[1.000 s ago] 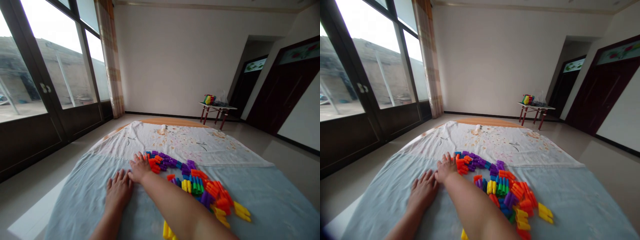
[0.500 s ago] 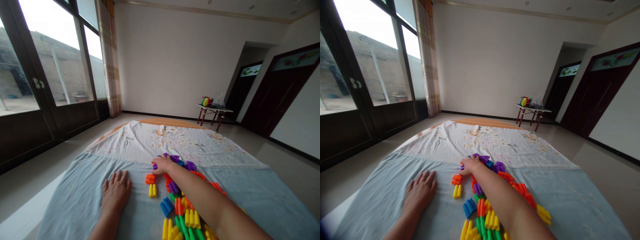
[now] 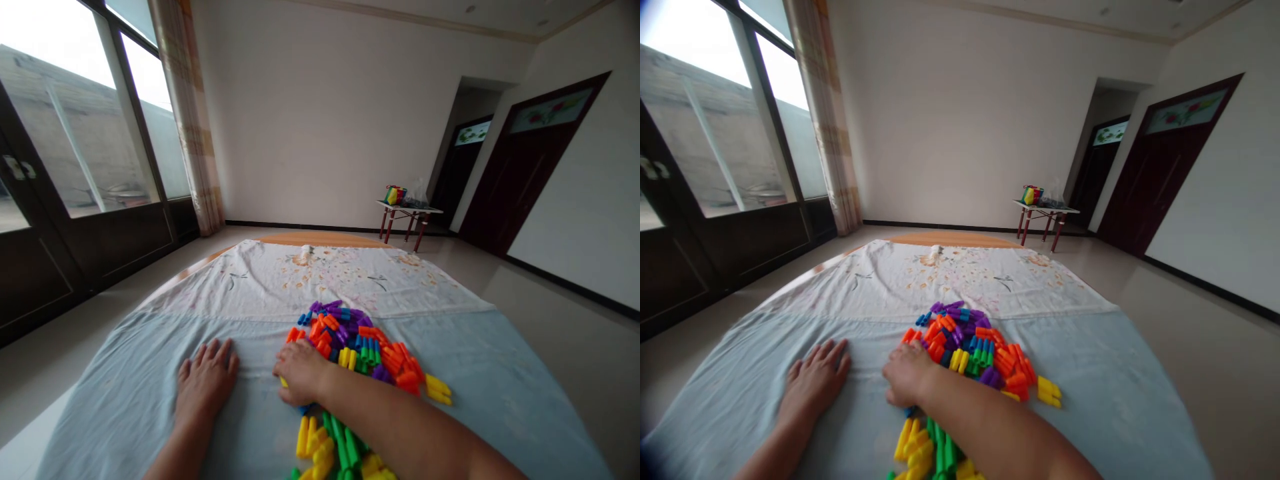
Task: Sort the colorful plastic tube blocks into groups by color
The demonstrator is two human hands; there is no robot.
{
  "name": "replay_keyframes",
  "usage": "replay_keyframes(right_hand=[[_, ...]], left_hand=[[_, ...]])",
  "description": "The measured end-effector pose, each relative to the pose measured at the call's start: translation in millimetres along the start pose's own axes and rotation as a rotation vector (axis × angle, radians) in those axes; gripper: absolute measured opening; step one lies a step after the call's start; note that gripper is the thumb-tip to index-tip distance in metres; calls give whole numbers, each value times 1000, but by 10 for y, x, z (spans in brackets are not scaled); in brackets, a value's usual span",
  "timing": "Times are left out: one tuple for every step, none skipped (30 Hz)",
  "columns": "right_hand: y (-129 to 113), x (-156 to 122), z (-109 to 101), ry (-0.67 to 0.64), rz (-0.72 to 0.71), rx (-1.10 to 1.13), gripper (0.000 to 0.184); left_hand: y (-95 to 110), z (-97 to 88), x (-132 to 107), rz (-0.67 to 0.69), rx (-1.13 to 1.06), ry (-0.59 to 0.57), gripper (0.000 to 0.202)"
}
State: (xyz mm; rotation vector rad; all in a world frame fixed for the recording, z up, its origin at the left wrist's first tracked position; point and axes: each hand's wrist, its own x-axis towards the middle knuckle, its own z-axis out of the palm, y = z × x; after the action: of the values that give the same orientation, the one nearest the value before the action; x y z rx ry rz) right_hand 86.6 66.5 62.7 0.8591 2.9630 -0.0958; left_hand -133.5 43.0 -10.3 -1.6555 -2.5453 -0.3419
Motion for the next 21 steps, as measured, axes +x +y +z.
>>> replay_keyframes(right_hand=[[10,-128,-11,20,20,4,35],[8,-272,-19,56,31,22,35],[-14,-422,-16,107,23,47,37],[-58,-568,6,169,-10,72,40],[-122,-699,48,228,-72,88,42],[-200,-810,108,273,-154,89,40],[-281,-899,178,296,-244,71,34],[-355,-967,245,295,-318,41,26],[-412,-1022,300,281,-363,12,20],[-444,-1071,330,265,-372,-3,16],[-447,-1123,331,261,-347,6,15],[-417,-1185,304,274,-301,44,19],[-355,-1259,255,310,-241,107,25],[-261,-1345,195,365,-174,185,32],[-140,-1439,137,429,-97,267,37],[5,-1537,95,498,-4,336,39],[169,-1634,79,563,105,380,39],[343,-1725,93,626,239,397,37],[520,-1809,139,673,385,386,35],[689,-1881,212,706,521,354,35],[842,-1940,302,706,636,325,35]], left_hand=[[-11,1,15,3,-5,-8,55],[-23,1,30,8,-12,-15,55],[-38,-2,44,14,-19,-21,55],[-55,-8,58,21,-26,-24,56],[-74,-18,70,30,-33,-24,56],[-97,-32,83,41,-42,-23,56],[-121,-51,96,54,-49,-20,56],[-145,-74,108,65,-55,-14,56],[-164,-101,114,74,-57,-6,55],[-174,-132,111,81,-51,6,54],[-170,-164,92,86,-50,24,54],[-146,-198,48,90,-69,41,54],[-100,-229,-26,98,-114,48,54],[-30,-257,-136,117,-181,44,56],[64,-280,-282,143,-278,32,58],[178,-295,-461,194,-365,2,60],[306,-300,-664,269,-424,-5,61],[441,-296,-881,357,-461,1,61],[576,-282,-1098,444,-468,13,62],[703,-258,-1302,519,-444,39,65],[817,-228,-1481,577,-407,60,71]])
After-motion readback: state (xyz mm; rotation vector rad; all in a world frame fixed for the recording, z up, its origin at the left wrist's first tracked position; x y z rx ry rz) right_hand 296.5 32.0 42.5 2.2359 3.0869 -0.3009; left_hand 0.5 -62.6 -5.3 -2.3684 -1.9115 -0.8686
